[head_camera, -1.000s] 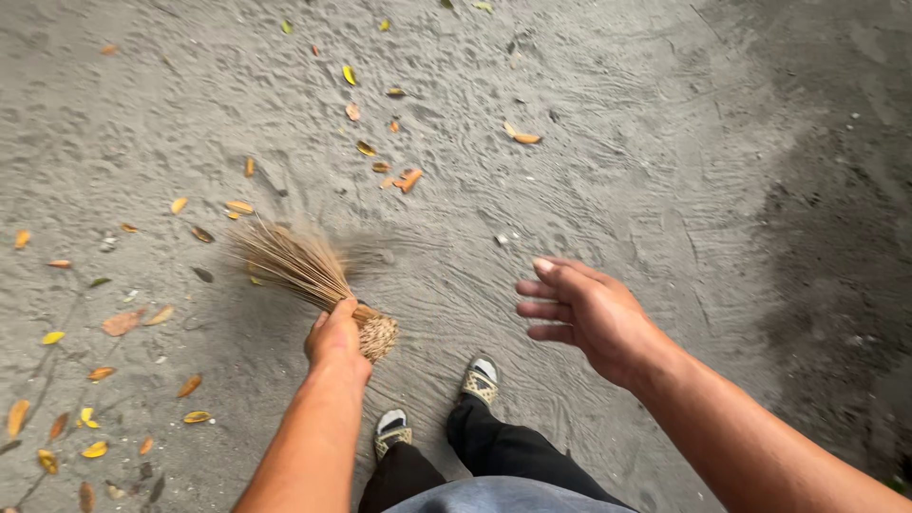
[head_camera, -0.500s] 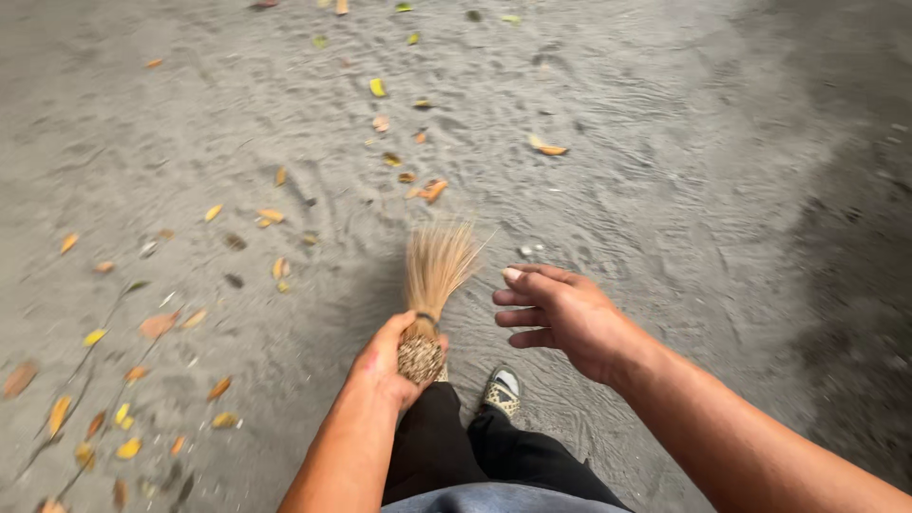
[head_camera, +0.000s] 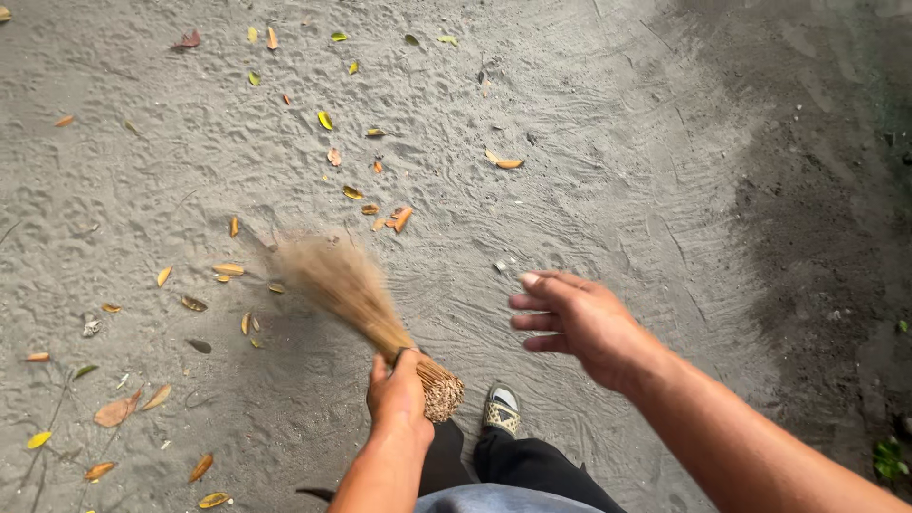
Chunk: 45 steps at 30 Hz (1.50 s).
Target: The person sweeps dry leaves and debris across a sandy ground surface using a hand-held broom.
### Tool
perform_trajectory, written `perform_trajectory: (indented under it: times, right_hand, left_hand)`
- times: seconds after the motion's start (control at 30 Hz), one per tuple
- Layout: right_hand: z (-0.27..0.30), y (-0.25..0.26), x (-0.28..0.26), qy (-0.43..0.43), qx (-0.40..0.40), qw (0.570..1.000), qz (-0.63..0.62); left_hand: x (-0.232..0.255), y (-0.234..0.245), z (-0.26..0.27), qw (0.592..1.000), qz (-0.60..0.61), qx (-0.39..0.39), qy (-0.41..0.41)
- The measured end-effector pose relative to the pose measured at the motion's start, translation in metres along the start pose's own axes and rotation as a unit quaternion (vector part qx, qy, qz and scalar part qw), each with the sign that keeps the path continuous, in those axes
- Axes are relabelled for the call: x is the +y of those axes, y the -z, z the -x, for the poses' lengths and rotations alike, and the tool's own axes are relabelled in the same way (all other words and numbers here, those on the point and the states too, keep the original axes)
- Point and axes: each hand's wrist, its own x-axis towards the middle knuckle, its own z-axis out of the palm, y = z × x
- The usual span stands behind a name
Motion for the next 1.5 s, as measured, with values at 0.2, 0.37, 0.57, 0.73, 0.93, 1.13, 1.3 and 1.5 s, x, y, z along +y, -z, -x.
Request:
perform_trajectory:
  times: [0.2, 0.37, 0.57, 0.73, 0.93, 1.13, 1.3, 1.5]
  right_hand:
    - [-0.006, -0.05, -0.004, -0.002, -0.03, 0.999, 0.034]
    - [-0.012, -0.056, -0.008, 0.015, -0.032, 0.999, 0.02]
    - [-0.007, -0.054, -0.022, 0.0, -0.005, 1.0, -0.027]
    - [-0.008, -0.063, -0.042, 0.002, -0.029, 0.988, -0.155]
    - [-0.009, -0.052, -0.057, 0.047, -0.036, 0.988, -0.144]
    - [-0.004, -0.023, -0.048, 0.043, 0.012, 0.989, -0.142]
    - [-0.004, -0.023, -0.043, 0.019, 0.047, 0.986, -0.16]
    - [-0.009, -0.019, -0.052, 0.031, 0.032, 0.987, -0.151]
  left_hand:
    - [0.03, 0.025, -0.069, 0.974, 0.125, -0.108, 0.152]
    - [0.053, 0.063, -0.094, 0.995, 0.077, 0.058, 0.031]
    - [0.045, 0.028, -0.071, 0.994, 0.068, 0.056, -0.067]
    - [0.039, 0.004, -0.08, 0.971, 0.176, -0.143, 0.073]
    - [0.04, -0.009, -0.173, 0.966, 0.164, -0.149, 0.132]
    - [0.084, 0.001, -0.153, 0.973, 0.228, 0.004, -0.028]
    - [0.069, -0.059, -0.085, 0.996, 0.061, 0.006, -0.067]
    - [0.057, -0.092, -0.11, 0.951, 0.139, -0.226, 0.16]
